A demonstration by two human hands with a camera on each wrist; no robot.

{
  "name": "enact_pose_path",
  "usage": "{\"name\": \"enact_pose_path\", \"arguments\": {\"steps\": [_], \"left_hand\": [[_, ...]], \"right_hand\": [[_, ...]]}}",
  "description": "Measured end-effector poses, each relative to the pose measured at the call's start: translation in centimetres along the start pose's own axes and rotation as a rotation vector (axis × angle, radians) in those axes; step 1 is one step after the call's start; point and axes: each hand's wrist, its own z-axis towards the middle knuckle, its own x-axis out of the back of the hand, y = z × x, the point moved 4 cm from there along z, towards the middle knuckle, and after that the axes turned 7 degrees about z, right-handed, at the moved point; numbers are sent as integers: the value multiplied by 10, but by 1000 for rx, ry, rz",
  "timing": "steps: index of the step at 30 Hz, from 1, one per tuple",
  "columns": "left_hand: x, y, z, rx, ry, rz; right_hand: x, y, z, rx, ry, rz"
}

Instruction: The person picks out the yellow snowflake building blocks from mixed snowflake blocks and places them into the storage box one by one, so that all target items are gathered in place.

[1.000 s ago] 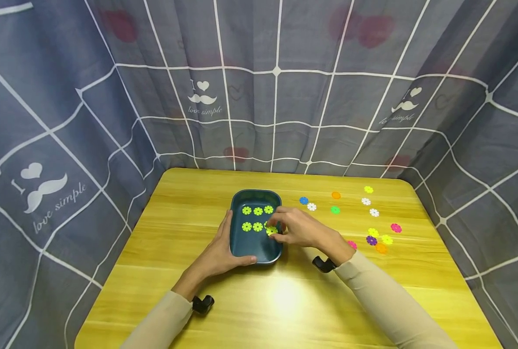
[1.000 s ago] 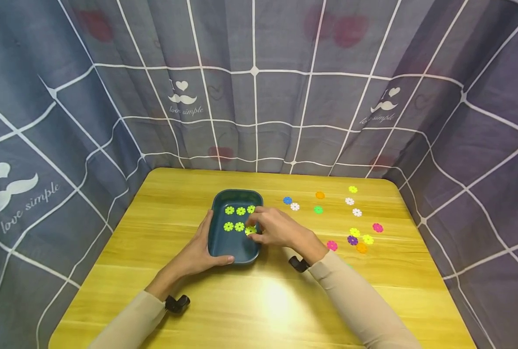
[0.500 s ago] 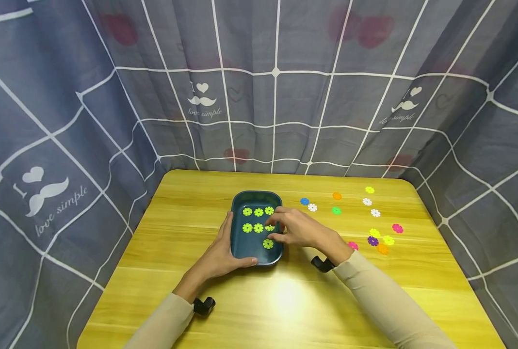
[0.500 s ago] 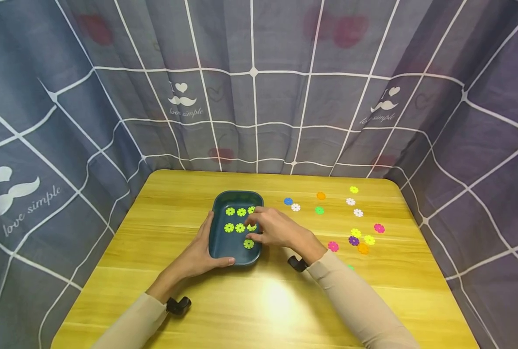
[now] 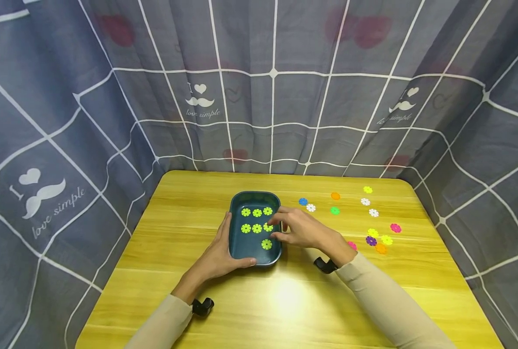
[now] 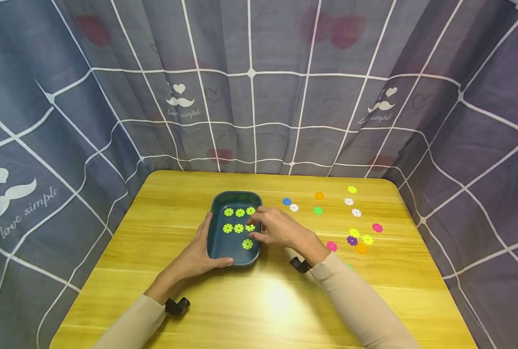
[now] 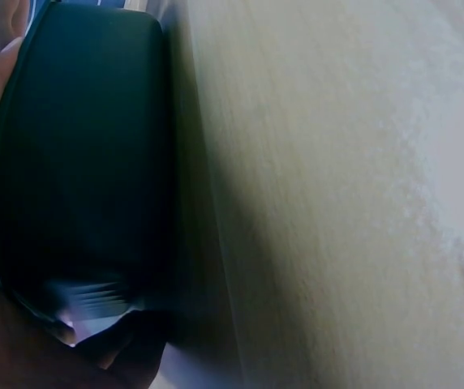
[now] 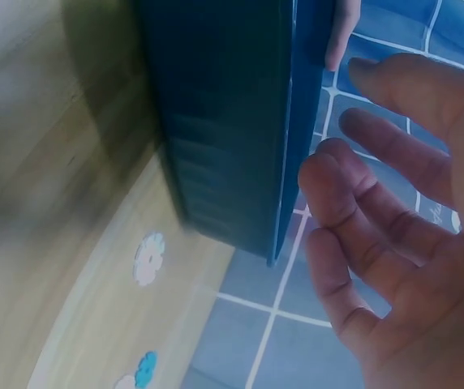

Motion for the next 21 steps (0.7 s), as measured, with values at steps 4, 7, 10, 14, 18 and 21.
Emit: {"name": "enact_pose_path", "arguments": {"steps": [4,7,10,14,18,21], "left_hand": [[1,-1,-2,-2,2,-10],[1,-1,-3,3,1,-7],[1,1,-3,4,4,-6],[-1,1,-3,11,7,-9],[-1,0,-3,7,14,-5],[0,0,-2,1,22,0]], "right_hand": [[1,2,-6,-16,19,4],[1,5,-11,-26,33,0],[2,8,-18,-32,49,-5],[2,13,-27,-55,71,-10],[4,19,-35,-81,90,-15],[9,23,-41,-97,98,-26]]}}
